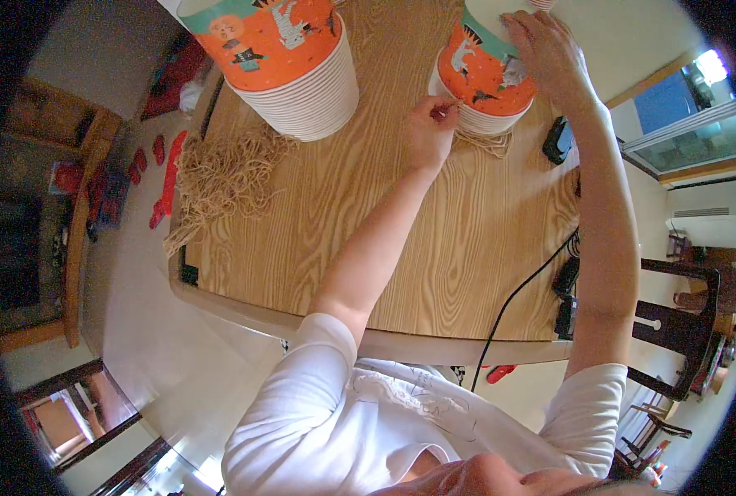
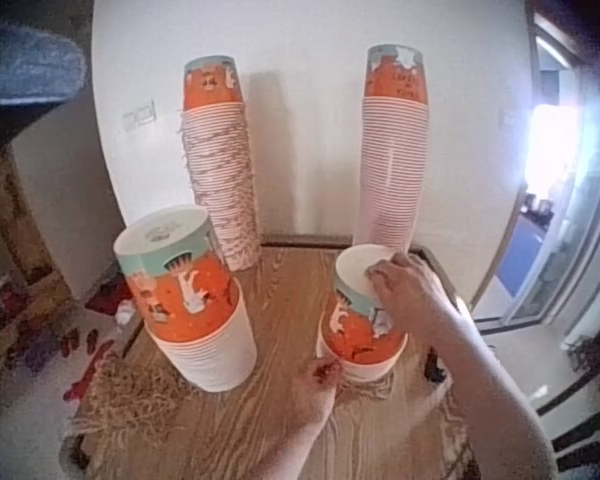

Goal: Manually attaching string handles to large paper buckets.

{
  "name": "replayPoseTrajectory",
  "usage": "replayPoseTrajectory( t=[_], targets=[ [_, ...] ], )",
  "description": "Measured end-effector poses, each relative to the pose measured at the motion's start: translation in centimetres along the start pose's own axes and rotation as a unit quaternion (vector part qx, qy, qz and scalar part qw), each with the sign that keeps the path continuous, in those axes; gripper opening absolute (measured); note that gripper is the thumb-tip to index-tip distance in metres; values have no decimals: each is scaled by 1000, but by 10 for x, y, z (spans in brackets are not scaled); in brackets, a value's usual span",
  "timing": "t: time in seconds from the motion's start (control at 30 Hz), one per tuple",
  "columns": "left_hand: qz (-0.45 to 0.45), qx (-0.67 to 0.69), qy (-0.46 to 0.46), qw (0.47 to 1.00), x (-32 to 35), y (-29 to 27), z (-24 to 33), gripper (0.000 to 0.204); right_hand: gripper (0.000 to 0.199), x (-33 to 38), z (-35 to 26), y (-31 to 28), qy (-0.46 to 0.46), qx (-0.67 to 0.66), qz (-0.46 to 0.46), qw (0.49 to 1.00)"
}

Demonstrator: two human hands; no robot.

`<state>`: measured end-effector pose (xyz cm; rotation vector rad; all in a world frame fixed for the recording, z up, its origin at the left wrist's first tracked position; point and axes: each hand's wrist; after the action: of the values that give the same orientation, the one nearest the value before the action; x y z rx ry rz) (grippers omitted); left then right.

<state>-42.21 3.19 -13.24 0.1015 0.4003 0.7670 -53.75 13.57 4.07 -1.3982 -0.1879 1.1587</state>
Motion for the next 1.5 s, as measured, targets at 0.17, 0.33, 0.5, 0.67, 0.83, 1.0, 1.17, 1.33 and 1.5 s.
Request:
replayPoseTrajectory(
  t=[0.17, 0.33, 0.5, 0.67, 0.83, 1.0, 1.17, 1.33, 1.5],
  targets=[
    [-12, -47, -19, 999, -1, -11, -2, 12, 18, 6, -40, -63, 26, -256, -6, 966],
    [-40, -81, -10, 996, 1, -2, 13, 12, 12, 8, -12, -21, -3, -231, -23, 973],
    [-37, -162, 173, 971, -5, -12, 21, 15, 20, 3, -9, -14, -29, -265, -38, 963],
    [-56, -196, 178, 963, -5, -12, 17, 23, 20, 4, -13, -14, 8, -297, -61, 953],
    [-56, -177, 158, 970, -3, -8, 11, 22, 15, 4, -15, -7, -21, -277, 9, 961],
    [-56, -156, 152, 974, -2, -10, 11, 19, 20, 7, -19, -14, 28, -284, -28, 958],
    [-41, -164, 252, 953, 3, -14, 6, 16, 21, 7, -20, -12, -3, -274, 8, 962],
    [-86, -235, 283, 926, 3, -19, 16, 16, 19, 10, -20, -13, -2, -247, 1, 969],
    [-176, -308, 234, 905, 15, -26, 5, 17, 15, 13, -37, -19, 85, -304, -15, 949]
  ],
)
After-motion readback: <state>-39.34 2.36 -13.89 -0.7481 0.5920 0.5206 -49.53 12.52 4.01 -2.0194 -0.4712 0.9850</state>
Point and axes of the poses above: each hand's wrist, its own x-axis away from the middle knuckle, its own y-axis out of the palm, z = x × y, and after that the axes turned 15 degrees about x, right-handed
